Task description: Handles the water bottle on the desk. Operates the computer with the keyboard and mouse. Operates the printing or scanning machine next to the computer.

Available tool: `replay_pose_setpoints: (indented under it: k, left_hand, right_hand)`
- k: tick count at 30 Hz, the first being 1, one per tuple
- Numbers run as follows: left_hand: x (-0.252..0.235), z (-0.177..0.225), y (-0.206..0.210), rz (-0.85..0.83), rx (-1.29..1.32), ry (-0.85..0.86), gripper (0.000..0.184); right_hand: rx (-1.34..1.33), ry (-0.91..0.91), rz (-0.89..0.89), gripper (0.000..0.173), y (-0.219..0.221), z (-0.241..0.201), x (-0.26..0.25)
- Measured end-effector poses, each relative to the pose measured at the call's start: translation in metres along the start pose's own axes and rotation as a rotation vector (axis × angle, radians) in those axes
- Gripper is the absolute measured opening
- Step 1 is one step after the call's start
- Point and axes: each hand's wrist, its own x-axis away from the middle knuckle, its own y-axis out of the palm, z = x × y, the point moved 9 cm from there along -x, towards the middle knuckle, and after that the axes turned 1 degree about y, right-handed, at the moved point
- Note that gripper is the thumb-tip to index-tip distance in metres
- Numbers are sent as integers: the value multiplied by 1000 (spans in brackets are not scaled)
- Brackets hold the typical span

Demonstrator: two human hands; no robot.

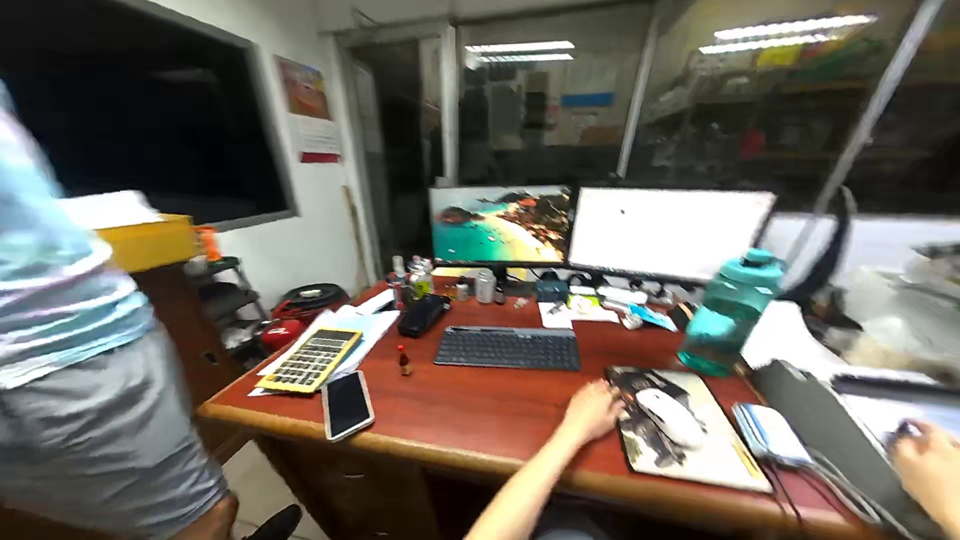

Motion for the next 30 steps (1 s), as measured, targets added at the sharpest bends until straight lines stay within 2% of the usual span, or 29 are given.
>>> replay_pose_setpoints:
  k: [7,20,30]
  left_hand:
    - [-5,-1,-2,-24,3,22,50]
    - [-3,-7,-7,2,70,25,52]
    - [-2,-8,-2,-47,3,-6,47]
  right_hand:
    - [42,61,66,40,14,20,-15]
    - [36,83,64,40,4,5,-12]
    - [5,75,68,40,4,7,-12]
